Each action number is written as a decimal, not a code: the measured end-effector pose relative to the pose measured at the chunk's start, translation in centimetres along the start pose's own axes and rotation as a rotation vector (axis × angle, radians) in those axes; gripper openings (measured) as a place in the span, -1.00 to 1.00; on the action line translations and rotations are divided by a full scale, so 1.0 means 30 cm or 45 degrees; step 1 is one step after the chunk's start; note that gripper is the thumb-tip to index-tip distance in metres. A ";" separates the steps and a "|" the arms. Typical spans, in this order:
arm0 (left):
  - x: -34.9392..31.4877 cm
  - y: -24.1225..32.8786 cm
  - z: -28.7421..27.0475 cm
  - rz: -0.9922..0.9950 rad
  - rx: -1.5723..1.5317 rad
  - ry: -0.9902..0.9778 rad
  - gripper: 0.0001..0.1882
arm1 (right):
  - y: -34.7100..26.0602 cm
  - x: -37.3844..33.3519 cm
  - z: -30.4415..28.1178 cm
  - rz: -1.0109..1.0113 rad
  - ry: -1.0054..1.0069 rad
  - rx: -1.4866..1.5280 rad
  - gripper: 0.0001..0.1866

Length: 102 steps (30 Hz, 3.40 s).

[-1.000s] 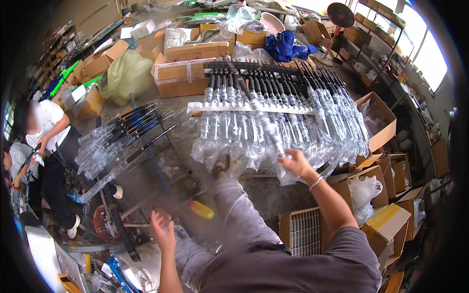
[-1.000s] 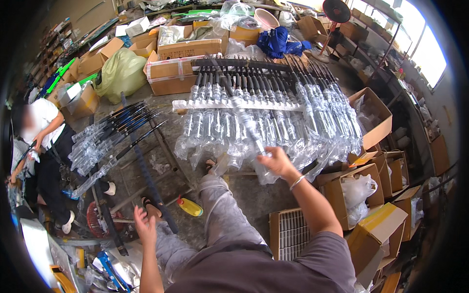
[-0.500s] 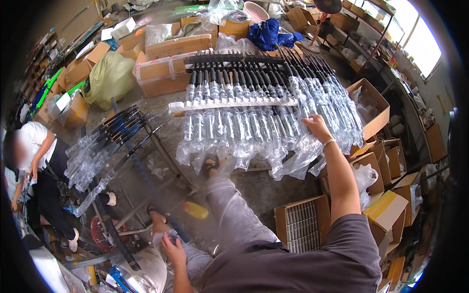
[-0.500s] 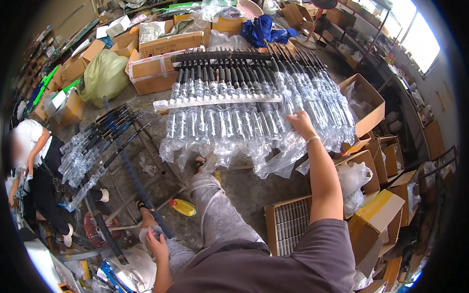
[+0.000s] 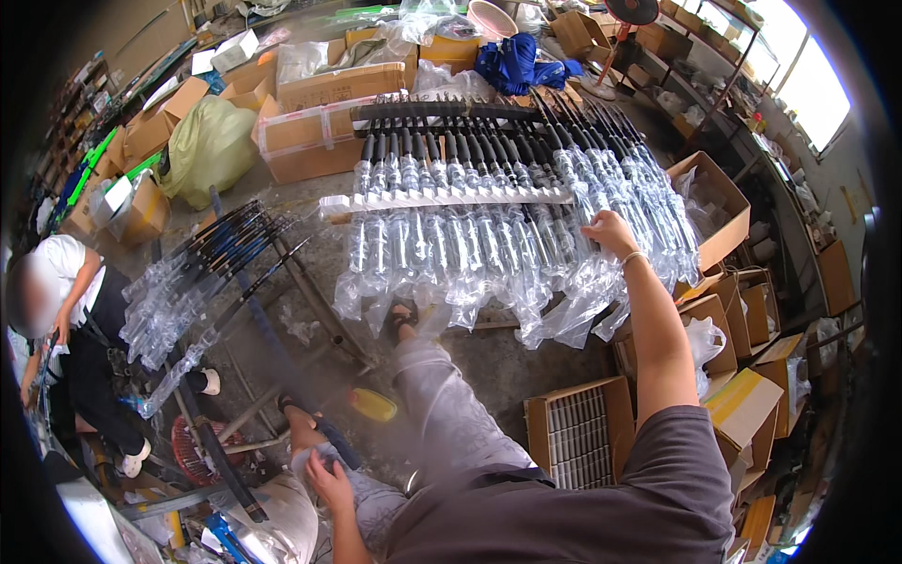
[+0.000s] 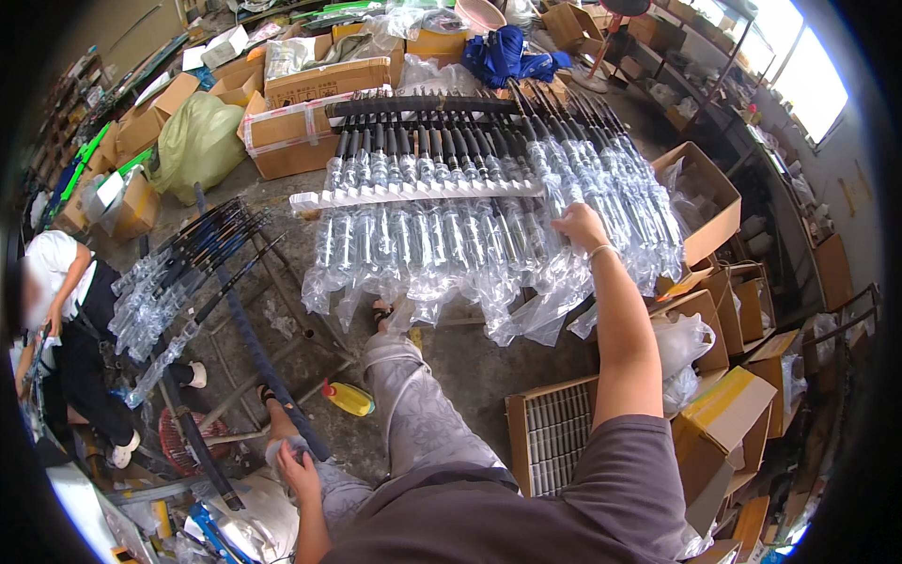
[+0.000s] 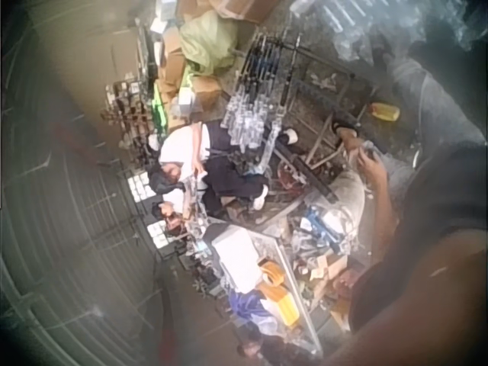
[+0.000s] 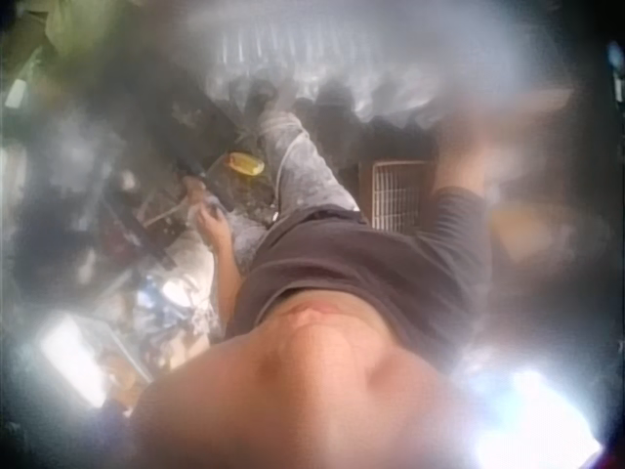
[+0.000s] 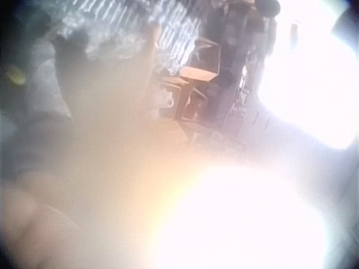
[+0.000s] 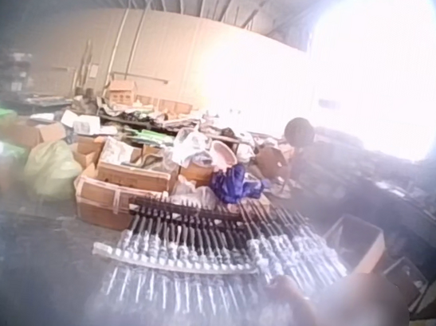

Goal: The person picks up a long, thin rod from a rack and wipes it with a white cloth. They rotate the rod to clean different sections, then place it back on the rack. This process is repeated for several rods.

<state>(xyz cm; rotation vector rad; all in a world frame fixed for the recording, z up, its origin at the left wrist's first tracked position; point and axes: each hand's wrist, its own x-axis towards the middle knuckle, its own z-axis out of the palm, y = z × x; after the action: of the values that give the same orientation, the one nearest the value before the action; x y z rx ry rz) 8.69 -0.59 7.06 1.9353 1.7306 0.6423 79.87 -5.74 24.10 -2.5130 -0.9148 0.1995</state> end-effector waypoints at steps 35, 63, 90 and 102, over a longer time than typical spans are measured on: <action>-0.003 -0.030 0.011 -0.010 -0.028 0.071 -0.51 | -0.100 -0.101 -0.035 0.095 -0.037 -0.483 -0.55; -0.015 -0.061 0.030 -0.141 -0.005 0.070 -0.52 | -0.193 -0.186 -0.081 -0.234 0.043 -0.636 -0.48; 0.322 -0.102 -0.180 0.012 -0.246 0.311 -0.61 | -0.662 -0.888 0.975 0.608 -1.845 1.741 -0.55; 1.313 -0.005 -0.249 0.569 0.493 0.187 -0.63 | -0.613 -0.821 0.992 1.059 -2.075 1.988 -0.48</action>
<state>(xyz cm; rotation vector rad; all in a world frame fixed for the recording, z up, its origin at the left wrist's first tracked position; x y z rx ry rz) 7.82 38.82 14.31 2.6480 1.6027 0.6480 41.96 1.89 5.80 -0.6364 0.1887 2.2189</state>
